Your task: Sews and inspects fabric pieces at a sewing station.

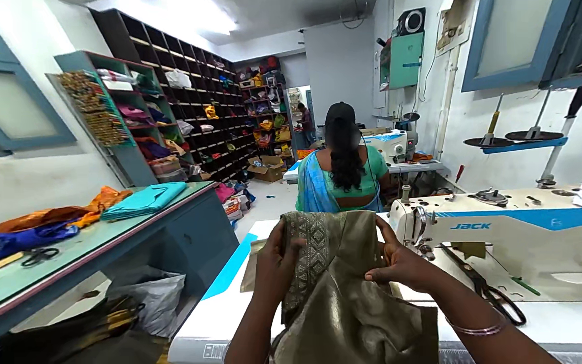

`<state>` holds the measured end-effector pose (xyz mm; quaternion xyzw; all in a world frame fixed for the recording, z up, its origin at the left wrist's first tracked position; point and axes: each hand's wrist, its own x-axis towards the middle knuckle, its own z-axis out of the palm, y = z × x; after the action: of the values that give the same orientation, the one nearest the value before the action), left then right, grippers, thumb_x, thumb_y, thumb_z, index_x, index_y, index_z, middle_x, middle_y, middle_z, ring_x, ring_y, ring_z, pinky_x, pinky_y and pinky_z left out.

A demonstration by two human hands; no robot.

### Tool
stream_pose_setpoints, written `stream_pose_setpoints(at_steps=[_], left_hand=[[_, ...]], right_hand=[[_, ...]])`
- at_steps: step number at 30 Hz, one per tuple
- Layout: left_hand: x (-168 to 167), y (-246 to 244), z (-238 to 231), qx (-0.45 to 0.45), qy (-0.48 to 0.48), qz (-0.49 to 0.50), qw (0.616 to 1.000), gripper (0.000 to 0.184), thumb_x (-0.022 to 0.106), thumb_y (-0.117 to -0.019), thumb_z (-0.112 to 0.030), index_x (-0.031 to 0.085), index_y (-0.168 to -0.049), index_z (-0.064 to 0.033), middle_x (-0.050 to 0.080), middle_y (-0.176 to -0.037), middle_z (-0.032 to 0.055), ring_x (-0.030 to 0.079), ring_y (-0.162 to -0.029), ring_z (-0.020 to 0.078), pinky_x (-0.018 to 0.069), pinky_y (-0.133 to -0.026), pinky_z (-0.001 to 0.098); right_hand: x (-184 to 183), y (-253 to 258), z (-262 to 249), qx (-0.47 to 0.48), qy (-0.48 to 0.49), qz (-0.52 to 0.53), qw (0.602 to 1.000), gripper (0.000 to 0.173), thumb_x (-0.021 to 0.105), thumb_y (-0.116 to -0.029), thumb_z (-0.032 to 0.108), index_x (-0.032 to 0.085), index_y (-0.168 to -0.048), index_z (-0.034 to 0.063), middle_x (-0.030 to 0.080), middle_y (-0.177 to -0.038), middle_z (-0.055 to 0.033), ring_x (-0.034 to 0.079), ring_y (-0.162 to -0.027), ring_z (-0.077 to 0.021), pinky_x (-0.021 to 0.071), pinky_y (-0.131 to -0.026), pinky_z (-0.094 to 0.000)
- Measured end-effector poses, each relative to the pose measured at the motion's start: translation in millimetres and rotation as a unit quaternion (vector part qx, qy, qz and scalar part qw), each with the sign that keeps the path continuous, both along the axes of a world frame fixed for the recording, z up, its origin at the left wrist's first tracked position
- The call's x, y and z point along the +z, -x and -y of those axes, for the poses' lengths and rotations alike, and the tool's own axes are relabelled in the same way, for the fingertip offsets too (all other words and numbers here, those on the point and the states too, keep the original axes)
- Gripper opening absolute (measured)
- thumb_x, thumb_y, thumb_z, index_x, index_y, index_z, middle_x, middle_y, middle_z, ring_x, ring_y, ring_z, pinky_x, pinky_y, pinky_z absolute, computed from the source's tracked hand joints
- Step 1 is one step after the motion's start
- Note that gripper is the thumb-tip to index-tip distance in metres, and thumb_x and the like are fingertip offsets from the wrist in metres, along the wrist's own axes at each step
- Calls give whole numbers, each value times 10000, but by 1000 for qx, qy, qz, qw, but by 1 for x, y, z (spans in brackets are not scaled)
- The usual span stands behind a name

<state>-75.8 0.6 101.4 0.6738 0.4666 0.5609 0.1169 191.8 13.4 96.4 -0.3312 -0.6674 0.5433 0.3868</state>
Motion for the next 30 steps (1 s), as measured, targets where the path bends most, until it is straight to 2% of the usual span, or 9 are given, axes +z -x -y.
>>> stream_pose_setpoints(at_steps=[2,4,8,14,20,23,25,27,30], left_hand=[[-7,3,2,-30,61,2,998,852,831,-837,-119,381,-1557,-56,695,-1220,142,711,-973,169,592,-869,379],[-10,6,5,-62,109,12,992,974,865,-782,-43,327,-1592,-90,687,-1265,126,719,-1002,165,599,-889,367],[-20,13,8,-122,165,75,976,894,775,-839,59,336,-1594,-128,683,-1279,84,728,-883,123,619,-794,296],[-56,12,4,-132,253,73,956,866,765,-880,8,309,-1599,-153,743,-1014,111,717,-761,152,613,-743,326],[-106,-2,-6,-97,330,-53,938,858,762,-926,-98,266,-1623,-150,645,-1305,214,692,-1059,314,552,-943,513],[-105,-10,-5,-56,359,-138,921,825,764,-934,-142,289,-1608,-106,624,-1330,240,665,-1131,373,521,-992,557],[-100,-17,2,-1,343,-181,922,692,760,-938,-177,429,-1531,-41,531,-1437,252,586,-1233,427,480,-1035,586],[-97,-28,11,40,283,-201,937,573,756,-938,-174,537,-1432,15,487,-1450,300,515,-1289,494,446,-1052,620],[-99,-55,33,-4,272,-223,936,377,695,-980,-224,648,-1270,12,586,-1310,250,580,-1222,409,492,-1039,539]], right_hand=[[-12,0,-1,-9,2,7,1000,1233,742,-786,-144,-69,-1611,285,685,-1207,-67,732,-984,-159,614,-881,-331],[-21,-2,1,-12,10,1,1000,1235,753,-775,-140,-50,-1609,291,695,-1204,-66,737,-977,-166,616,-881,-331],[-44,-6,2,8,31,9,999,1238,766,-783,-111,-59,-1610,299,699,-1208,-60,740,-976,-169,616,-889,-335],[-88,-5,9,-13,79,17,997,1227,772,-788,-101,-79,-1598,255,681,-1244,-68,725,-1031,-152,598,-934,-322],[-127,-14,15,-60,133,124,982,1191,778,-845,-43,-85,-1610,256,641,-1310,-123,719,-1022,-184,596,-905,-362],[-120,-18,17,-80,132,180,972,1080,781,-867,-8,56,-1625,248,655,-1278,-142,720,-956,-222,597,-847,-398],[-111,-20,19,-105,116,229,961,856,784,-901,95,280,-1589,167,610,-1334,-182,695,-1004,-284,575,-878,-465],[-102,-20,20,-147,84,277,946,538,763,-940,211,543,-1405,52,590,-1302,-199,656,-1013,-298,544,-888,-479],[-94,-17,17,-181,59,307,933,334,750,-951,243,687,-1186,14,598,-1125,-157,583,-937,-258,494,-841,-448]])
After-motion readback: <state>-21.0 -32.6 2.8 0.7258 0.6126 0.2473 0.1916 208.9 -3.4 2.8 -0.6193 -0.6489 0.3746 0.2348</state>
